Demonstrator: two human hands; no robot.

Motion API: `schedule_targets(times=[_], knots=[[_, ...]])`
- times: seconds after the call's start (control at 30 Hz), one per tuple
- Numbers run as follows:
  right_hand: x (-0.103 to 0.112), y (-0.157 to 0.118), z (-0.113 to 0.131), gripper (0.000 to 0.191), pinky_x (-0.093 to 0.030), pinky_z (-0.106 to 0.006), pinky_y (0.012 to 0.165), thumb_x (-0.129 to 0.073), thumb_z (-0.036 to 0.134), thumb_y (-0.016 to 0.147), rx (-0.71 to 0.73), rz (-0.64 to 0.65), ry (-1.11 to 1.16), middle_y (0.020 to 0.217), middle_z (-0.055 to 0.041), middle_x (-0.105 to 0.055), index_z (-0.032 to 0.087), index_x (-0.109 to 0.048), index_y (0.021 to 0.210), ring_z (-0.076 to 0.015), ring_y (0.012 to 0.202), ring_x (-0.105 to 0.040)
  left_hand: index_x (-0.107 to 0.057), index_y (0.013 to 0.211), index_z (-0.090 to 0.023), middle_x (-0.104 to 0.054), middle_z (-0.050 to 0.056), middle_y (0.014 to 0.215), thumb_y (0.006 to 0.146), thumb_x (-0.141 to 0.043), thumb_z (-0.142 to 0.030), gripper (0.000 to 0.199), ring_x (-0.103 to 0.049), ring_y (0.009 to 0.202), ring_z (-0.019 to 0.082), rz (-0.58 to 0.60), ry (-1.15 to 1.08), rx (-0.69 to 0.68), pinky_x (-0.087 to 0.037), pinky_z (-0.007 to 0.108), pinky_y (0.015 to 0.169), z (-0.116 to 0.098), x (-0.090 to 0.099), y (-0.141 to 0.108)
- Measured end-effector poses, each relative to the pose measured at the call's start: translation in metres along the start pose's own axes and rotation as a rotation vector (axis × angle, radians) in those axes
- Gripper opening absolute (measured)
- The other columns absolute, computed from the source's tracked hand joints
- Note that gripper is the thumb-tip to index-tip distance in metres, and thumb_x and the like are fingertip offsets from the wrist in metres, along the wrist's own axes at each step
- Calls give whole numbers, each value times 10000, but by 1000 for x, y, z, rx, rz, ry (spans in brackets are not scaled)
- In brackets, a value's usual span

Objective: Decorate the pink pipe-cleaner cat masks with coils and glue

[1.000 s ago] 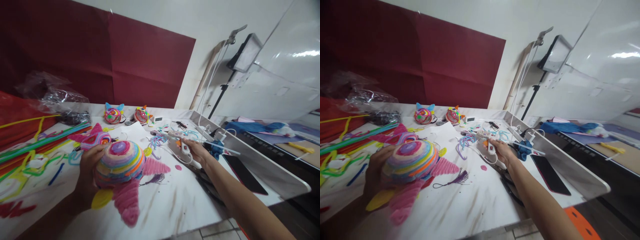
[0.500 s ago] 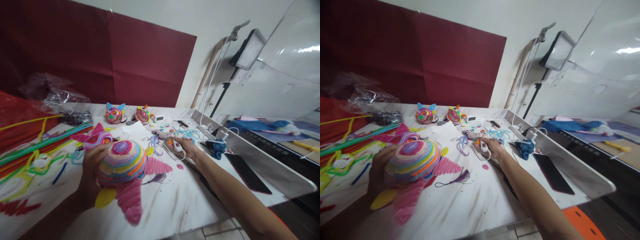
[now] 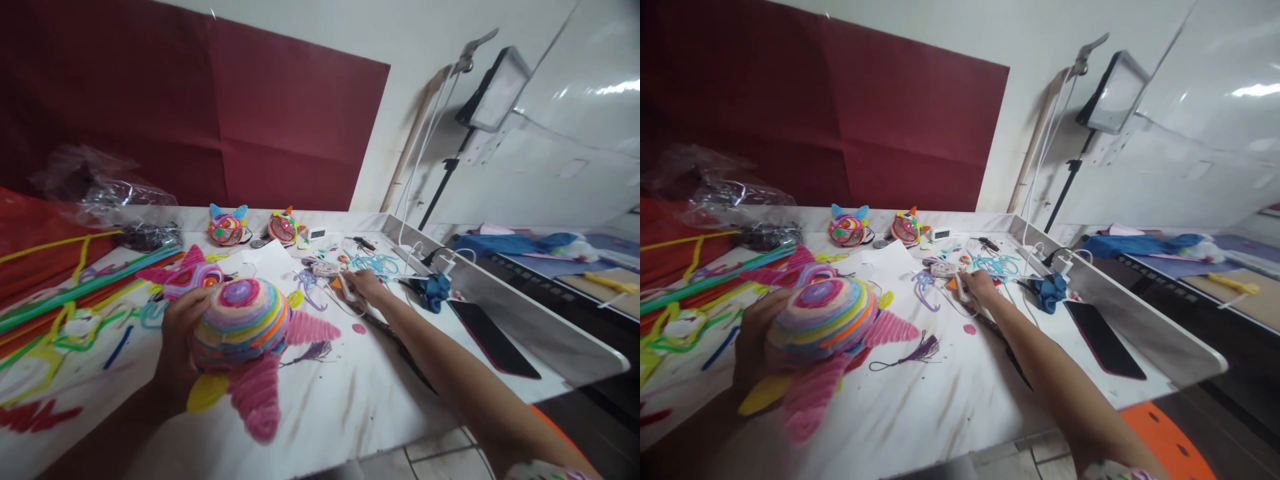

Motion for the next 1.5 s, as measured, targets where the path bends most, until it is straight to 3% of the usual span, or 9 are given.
schedule_targets(times=[0.17,0.27,0.47,0.53,0.67,0.93,1.2,1.33,1.5], knots=[[21,-12,26,330,-640,-478,991,-718,394,1051,50,-6,-489,1373,-100,-724,205,-709,1322,-257,1159,-731,-677,1371,-377,-722,75,1250,725,-823,-719,745,-728,1078,376,-32,72,-185,-622,537,893,-3,6,13],[26,-39,43,83,-572,-381,963,-714,193,994,159,48,-661,1041,-84,-809,168,-793,986,-245,1026,-739,-576,1521,-411,-711,57,1256,840,-731,-728,767,-733,1032,332,108,47,-352,-614,476,815,7,8,15],[16,-97,47,152,-479,-258,736,-713,84,838,270,333,-873,767,-21,-790,182,-807,772,-170,735,-688,-442,1653,-422,-653,91,1325,895,-700,-662,837,-684,1113,376,68,106,-331,-577,542,882,1,5,15],[13,-105,44,119,-456,-255,710,-740,99,816,271,381,-938,769,-29,-788,184,-822,797,-176,730,-678,-473,1641,-450,-678,81,1240,918,-626,-722,787,-688,1022,378,25,76,-358,-561,536,802,-8,3,18],[10,-108,39,158,-460,-262,745,-725,76,828,259,411,-1043,890,-78,-820,176,-840,873,-205,814,-711,-442,1674,-448,-669,85,1230,886,-712,-658,859,-677,1026,385,-10,71,-359,-547,542,803,-17,-2,24],[7,-108,41,144,-481,-271,798,-735,51,844,244,435,-1154,1009,-118,-822,164,-818,876,-232,911,-739,-428,1676,-474,-668,81,1273,916,-632,-759,837,-671,1024,377,-33,59,-381,-557,552,783,-17,-3,23],[-13,-121,55,214,-475,-249,824,-658,42,937,271,408,-1179,1051,-101,-790,173,-797,1032,-192,925,-729,-551,1590,-431,-700,61,1253,731,-765,-897,1000,-718,1033,372,-80,50,-319,-617,683,915,-9,-3,17],[-2,-119,53,241,-448,-284,777,-594,56,976,179,326,-1253,1065,-145,-804,172,-799,922,-245,958,-750,-580,1564,-455,-709,34,1227,804,-752,-828,864,-727,1002,339,-99,21,-335,-628,660,936,-6,-2,19],[9,-120,46,261,-468,-298,827,-579,120,1019,94,320,-1275,1140,-154,-831,181,-833,1016,-277,1048,-771,-477,1640,-486,-692,37,1246,867,-691,-799,861,-702,1011,353,-52,66,-378,-621,609,805,-11,-5,22]])
Point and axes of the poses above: each hand's wrist, its own y-axis towards the middle knuckle, its own x-axis out of the back of the hand, z = x × y, the point moved 3 cm from there along y, towards the middle knuckle
